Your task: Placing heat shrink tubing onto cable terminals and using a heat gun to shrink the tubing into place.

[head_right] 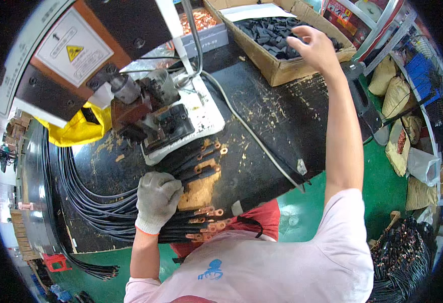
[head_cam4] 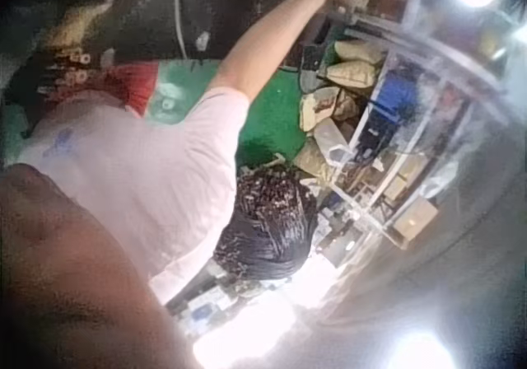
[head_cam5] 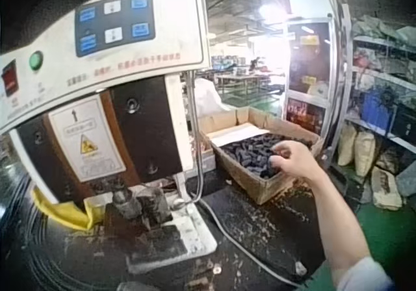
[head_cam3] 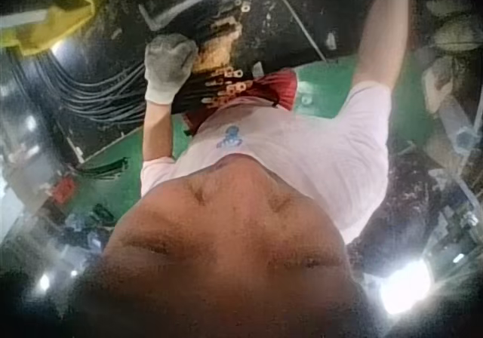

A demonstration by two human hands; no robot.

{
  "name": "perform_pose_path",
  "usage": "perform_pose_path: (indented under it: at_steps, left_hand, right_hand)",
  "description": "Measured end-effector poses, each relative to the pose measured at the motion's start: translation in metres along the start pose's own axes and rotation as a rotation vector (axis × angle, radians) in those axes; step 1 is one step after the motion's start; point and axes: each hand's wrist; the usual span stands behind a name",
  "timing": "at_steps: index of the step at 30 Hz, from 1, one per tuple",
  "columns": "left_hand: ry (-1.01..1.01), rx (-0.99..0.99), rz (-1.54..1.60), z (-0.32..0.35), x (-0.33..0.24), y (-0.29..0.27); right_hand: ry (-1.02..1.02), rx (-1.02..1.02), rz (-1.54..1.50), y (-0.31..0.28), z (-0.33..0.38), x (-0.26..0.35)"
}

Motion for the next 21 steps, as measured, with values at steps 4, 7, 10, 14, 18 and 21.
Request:
perform_pose_path:
  at_steps: [4, 7, 10, 14, 18, 21]
  left_hand:
    - [-0.005, -0.012, 0.019, -0.004, 0.001, -0.002]
    - [-0.025, -0.017, 0.025, -0.007, 0.002, -0.002]
    - [-0.039, 0.008, 0.052, -0.009, 0.004, -0.001]
    - [-0.035, -0.008, 0.066, -0.012, 0.001, -0.002]
    - [-0.044, -0.011, 0.067, -0.010, 0.003, -0.003]
    - [-0.042, -0.014, 0.066, -0.011, 0.001, -0.004]
  right_hand:
    - [-0.170, 0.448, 0.285, 0.030, -0.072, -0.012]
    - [-0.103, 0.674, 0.409, 0.059, -0.095, 0.000]
    - [-0.030, 0.753, 0.506, 0.070, -0.096, 0.012]
    - [-0.104, 0.641, 0.459, 0.080, -0.105, -0.015]
    - [-0.204, 0.383, 0.369, 0.060, -0.096, -0.009]
    - [-0.182, 0.330, 0.324, 0.053, -0.093, -0.013]
Point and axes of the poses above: each hand's wrist, its own z-axis away from the middle knuckle, its own y-axis out of the palm, x = y × z, and after that the axes turned 1 degree about -z, right-handed
